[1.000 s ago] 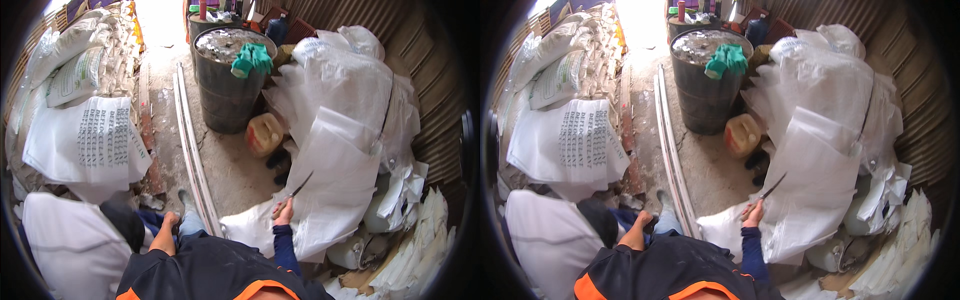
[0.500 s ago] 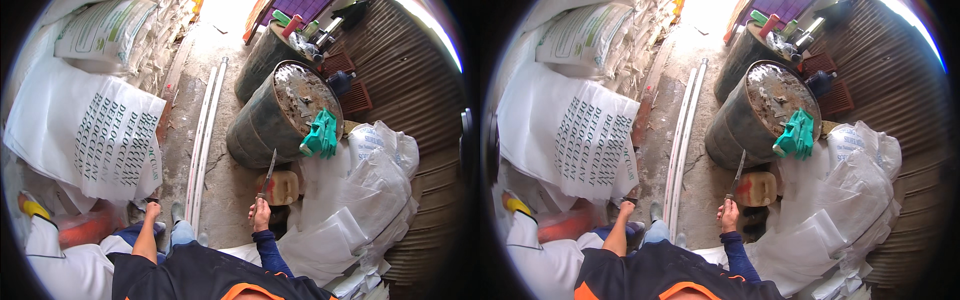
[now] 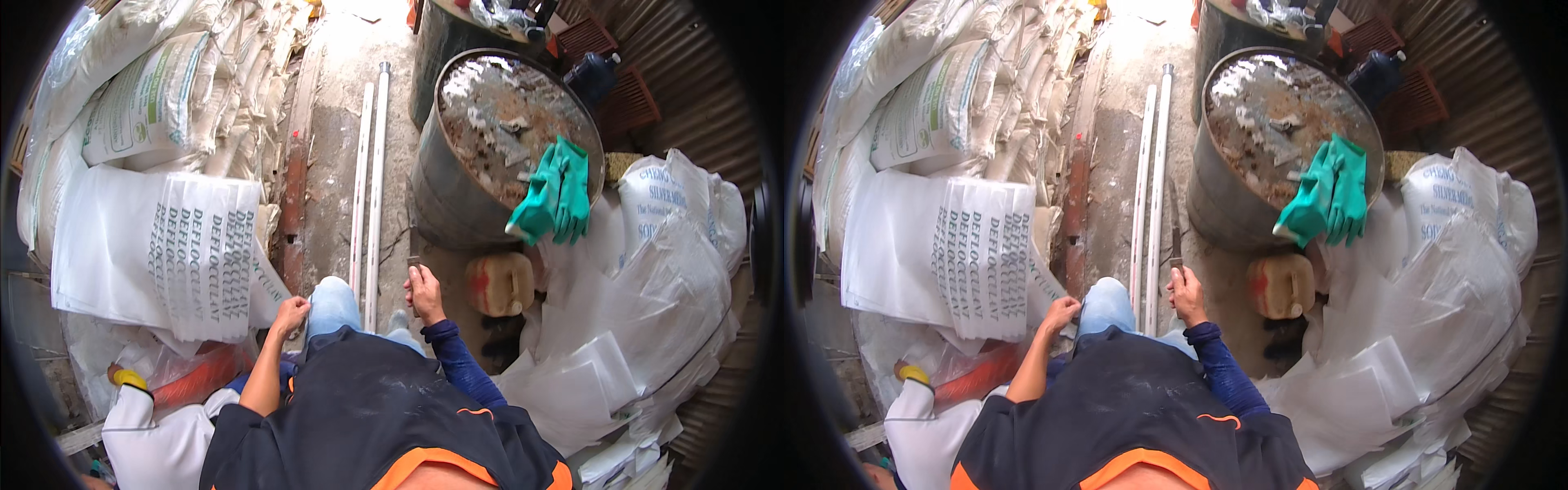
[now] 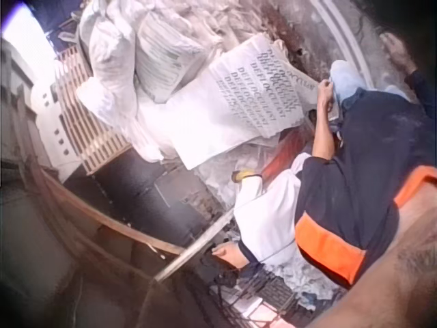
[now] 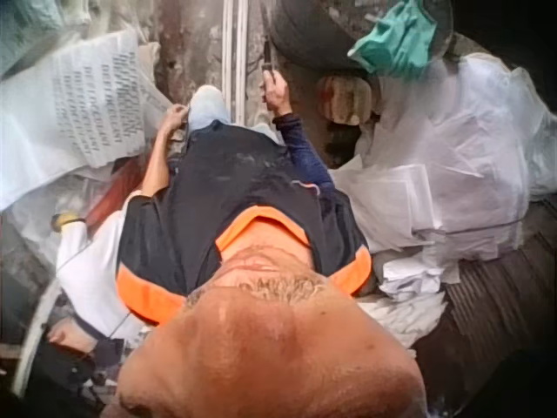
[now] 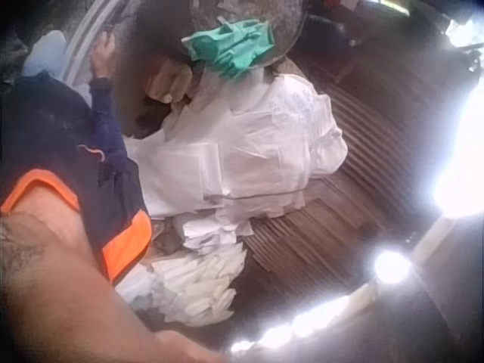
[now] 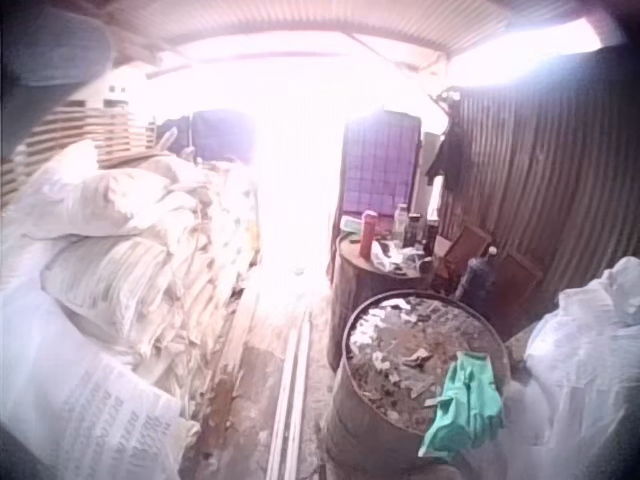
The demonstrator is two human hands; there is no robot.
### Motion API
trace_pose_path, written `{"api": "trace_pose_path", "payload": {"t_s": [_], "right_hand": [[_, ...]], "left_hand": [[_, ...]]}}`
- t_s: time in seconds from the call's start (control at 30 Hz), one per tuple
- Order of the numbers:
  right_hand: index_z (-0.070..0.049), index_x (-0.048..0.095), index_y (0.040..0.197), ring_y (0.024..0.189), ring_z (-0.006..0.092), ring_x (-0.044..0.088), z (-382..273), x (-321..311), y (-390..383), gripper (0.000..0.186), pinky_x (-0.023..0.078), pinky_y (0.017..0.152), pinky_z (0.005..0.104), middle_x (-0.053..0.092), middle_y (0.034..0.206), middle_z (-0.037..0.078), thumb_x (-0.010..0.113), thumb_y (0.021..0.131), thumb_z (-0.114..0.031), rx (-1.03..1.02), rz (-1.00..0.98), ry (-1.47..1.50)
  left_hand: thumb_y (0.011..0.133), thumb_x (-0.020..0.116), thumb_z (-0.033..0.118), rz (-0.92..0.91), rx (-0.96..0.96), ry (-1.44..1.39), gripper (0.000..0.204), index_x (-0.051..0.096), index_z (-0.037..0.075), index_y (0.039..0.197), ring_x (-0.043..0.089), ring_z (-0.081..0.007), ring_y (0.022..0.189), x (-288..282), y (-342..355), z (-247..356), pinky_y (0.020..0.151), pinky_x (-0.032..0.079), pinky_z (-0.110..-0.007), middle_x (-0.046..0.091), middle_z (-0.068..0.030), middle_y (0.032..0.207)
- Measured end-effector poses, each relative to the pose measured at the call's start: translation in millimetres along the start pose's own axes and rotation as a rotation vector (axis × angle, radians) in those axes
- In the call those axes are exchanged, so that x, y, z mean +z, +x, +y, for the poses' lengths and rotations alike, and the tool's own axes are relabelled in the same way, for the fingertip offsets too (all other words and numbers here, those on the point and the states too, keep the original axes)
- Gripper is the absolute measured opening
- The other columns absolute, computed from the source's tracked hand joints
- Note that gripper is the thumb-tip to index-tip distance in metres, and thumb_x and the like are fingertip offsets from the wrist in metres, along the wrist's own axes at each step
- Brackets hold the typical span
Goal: The person walks through a cluttered workshop, then squats to scrape and pry at a small motorized machine using a metal tool. The person removes a small metal piece and continues to scrape the machine's housing.
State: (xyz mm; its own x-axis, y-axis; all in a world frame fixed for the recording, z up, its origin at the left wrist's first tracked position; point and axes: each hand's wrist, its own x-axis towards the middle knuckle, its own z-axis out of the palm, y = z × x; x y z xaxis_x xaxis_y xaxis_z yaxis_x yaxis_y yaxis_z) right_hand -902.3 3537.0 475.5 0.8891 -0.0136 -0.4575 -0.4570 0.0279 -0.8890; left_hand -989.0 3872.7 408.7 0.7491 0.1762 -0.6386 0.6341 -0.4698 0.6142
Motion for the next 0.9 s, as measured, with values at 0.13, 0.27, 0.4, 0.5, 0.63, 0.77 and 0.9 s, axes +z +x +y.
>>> {"api": "trace_pose_path", "payload": {"t_s": [0.13,0.27,0.4,0.5,0.63,0.77,0.9], "right_hand": [[-0.004,0.054,0.099,0.046,0.0065,0.048,-50.2,30.3,100.2,0.028,0.041,0.039,0.0232,0.053,0.069,0.002,0.048,0.096,-0.031,-0.067,-0.077,-0.006],[-0.005,0.052,0.097,0.047,0.0064,0.049,-112.1,97.8,216.2,0.027,0.042,0.04,0.0231,0.053,0.07,0.001,0.049,0.096,-0.032,-0.067,-0.135,0.057],[-0.008,0.053,0.099,0.049,0.0079,0.049,-155.3,167.4,331.8,0.028,0.042,0.041,0.0241,0.054,0.071,0.001,0.051,0.095,-0.035,0.006,-0.154,0.055],[-0.01,0.053,0.102,0.049,0.009,0.049,-175.4,183.9,391.3,0.028,0.042,0.041,0.0249,0.054,0.07,0.001,0.051,0.094,-0.036,0.139,-0.018,0.041],[-0.012,0.054,0.103,0.048,0.01,0.049,-207.5,194.3,448.4,0.026,0.042,0.04,0.0254,0.054,0.07,0.001,0.05,0.095,-0.036,0.23,0.052,0.083],[-0.011,0.053,0.098,0.048,0.0101,0.049,-234.2,209.7,513.4,0.028,0.043,0.041,0.026,0.054,0.07,0.002,0.05,0.094,-0.038,0.248,0.095,0.038],[-0.01,0.053,0.098,0.049,0.01,0.05,-265.4,239.3,610.7,0.027,0.043,0.041,0.0255,0.054,0.071,0.002,0.05,0.094,-0.037,0.258,0.052,0.013]], "left_hand": [[0.084,0.062,0.02,-0.066,0.072,-0.002,0.022,0.065,-0.001,0.092,0.056,-0.0116,0.072,-20.0,29.5,58.3,0.066,0.046,-0.028,0.064,-0.0059,0.08],[0.086,0.063,0.016,-0.127,0.022,-0.257,0.02,0.065,-0.001,0.095,0.055,-0.0105,0.076,-64.4,84.3,107.4,0.069,0.046,-0.027,0.064,-0.0034,0.083],[0.085,0.064,0.019,-0.122,0.103,-0.374,0.022,0.066,-0.001,0.092,0.055,-0.008,0.074,-124.5,160.4,142.8,0.068,0.044,-0.023,0.065,-0.002,0.079],[0.085,0.064,0.016,-0.189,0.073,-0.303,0.019,0.067,0.0,0.094,0.054,-0.0068,0.073,-182.8,208.4,204.8,0.066,0.043,-0.023,0.063,-0.0008,0.08],[0.085,0.062,0.006,-0.447,0.248,-0.507,0.013,0.066,-0.001,0.095,0.054,-0.0079,0.077,-289.9,233.8,317.9,0.067,0.043,-0.021,0.061,-0.0012,0.084],[0.082,0.064,0.001,-0.979,1.206,-0.546,0.024,0.067,0.003,0.107,0.058,-0.0294,0.097,-376.7,266.6,448.7,0.094,0.038,-0.048,0.059,-0.0117,0.101],[0.091,0.05,0.005,-1.2,1.439,-0.364,0.029,0.066,0.012,0.114,0.054,-0.0315,0.095,-417.9,341.4,532.4,0.094,0.037,-0.051,0.052,-0.0124,0.099]]}}
